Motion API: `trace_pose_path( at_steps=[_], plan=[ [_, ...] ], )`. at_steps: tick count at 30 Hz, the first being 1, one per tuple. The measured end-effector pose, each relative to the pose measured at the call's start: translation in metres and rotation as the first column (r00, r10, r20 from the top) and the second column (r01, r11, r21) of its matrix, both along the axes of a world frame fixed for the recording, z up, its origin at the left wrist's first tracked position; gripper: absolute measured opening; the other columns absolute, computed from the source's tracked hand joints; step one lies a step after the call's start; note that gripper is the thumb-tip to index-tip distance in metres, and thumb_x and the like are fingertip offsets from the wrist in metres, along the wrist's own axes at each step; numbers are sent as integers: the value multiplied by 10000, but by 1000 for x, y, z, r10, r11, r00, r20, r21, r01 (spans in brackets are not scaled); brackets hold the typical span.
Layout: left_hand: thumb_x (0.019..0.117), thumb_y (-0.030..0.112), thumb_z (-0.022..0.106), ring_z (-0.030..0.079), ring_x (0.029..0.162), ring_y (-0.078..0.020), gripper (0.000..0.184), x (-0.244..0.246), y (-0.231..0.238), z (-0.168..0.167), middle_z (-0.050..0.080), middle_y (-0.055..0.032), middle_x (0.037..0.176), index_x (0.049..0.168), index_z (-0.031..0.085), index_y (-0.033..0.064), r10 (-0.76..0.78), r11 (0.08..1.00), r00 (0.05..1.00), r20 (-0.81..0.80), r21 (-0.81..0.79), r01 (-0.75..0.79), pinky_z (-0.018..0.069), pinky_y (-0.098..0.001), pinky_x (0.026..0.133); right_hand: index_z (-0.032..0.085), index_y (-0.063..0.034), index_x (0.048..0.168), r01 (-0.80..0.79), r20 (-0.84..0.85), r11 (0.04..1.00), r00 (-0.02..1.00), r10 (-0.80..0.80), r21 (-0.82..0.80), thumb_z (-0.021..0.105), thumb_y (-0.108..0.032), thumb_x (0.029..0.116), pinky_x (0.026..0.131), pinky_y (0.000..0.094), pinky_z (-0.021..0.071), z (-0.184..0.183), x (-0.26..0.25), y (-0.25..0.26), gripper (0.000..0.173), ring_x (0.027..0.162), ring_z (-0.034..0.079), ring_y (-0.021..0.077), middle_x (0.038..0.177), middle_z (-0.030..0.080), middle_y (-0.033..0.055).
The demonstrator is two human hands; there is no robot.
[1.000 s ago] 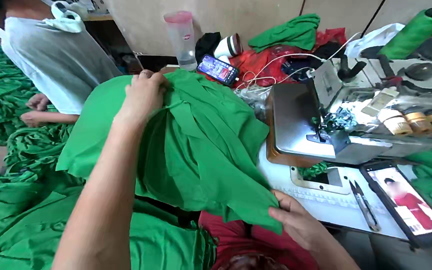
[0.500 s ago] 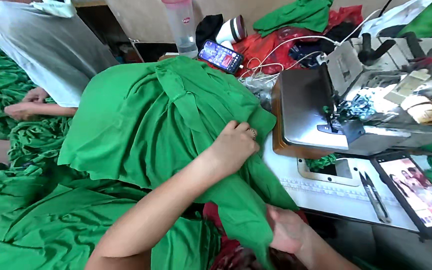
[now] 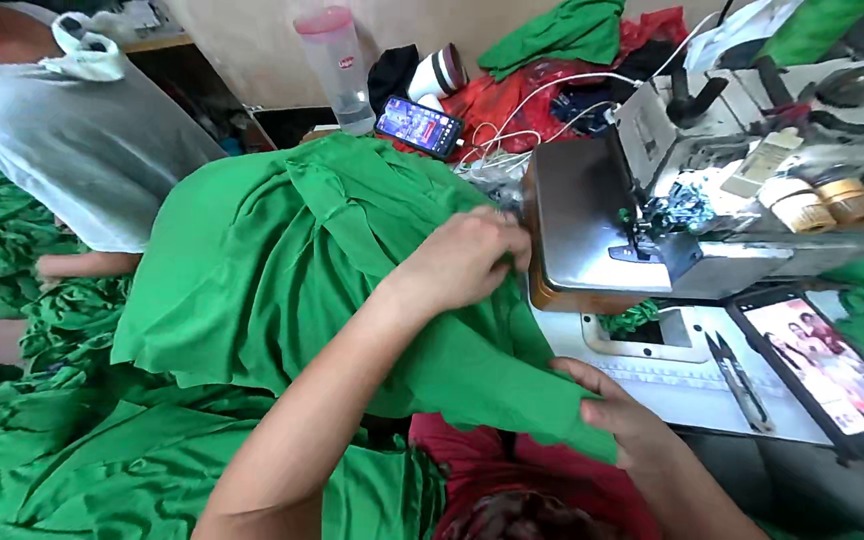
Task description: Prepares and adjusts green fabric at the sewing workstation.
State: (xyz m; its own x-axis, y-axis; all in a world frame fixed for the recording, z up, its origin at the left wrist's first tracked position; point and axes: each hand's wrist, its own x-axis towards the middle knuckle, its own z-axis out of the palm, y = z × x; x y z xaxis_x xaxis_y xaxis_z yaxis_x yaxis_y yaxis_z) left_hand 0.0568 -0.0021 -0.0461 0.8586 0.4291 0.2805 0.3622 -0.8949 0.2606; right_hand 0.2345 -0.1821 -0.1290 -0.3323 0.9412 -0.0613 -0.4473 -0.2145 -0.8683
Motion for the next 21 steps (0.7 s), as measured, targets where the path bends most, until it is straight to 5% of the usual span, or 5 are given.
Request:
trace_pose_path(
  at_steps=[2,6,12,17,21],
  plan=[
    [759,-52,761,673,1032,-322,217,-5,-6,-15,735,-99,999,918,774,95,34,998,997,-74,47,-31,530,-542,857,712,-249,975,-60,-54,998,997,61,18,770,-437,841,712,147,566,0,2,4,237,787,687,-40,882,741,-132],
    [778,-59,738,644,1133,-368,254,-5,2,-27,716,-140,1118,994,772,69,124,987,978,-166,117,-106,504,-564,896,692,-257,1135,-187,-172,961,960,223,203,685,-304,956,793,165,572,-28,3,13,186,920,686,-40,1027,740,-123],
    [921,195,710,696,922,-266,93,-5,35,-62,717,-71,923,864,727,124,19,967,991,134,250,-53,544,-477,764,695,-252,1157,54,16,956,998,-62,289,788,-171,854,863,210,590,-19,10,14,327,978,697,-8,1073,750,-122],
    [991,132,602,659,707,-174,117,7,-36,3,660,-50,774,962,682,52,221,953,972,80,-230,-198,564,-400,646,685,-211,1123,181,63,884,971,-229,430,671,-169,969,780,158,568,-11,12,20,160,861,678,-34,953,734,-116],
    [1025,155,591,549,666,29,153,9,-67,10,623,43,744,993,688,41,83,753,988,129,-657,22,458,-151,634,722,-197,1154,234,103,754,923,-370,614,557,-222,1054,818,111,542,-1,5,15,196,915,656,-77,1025,727,-159]
  ],
)
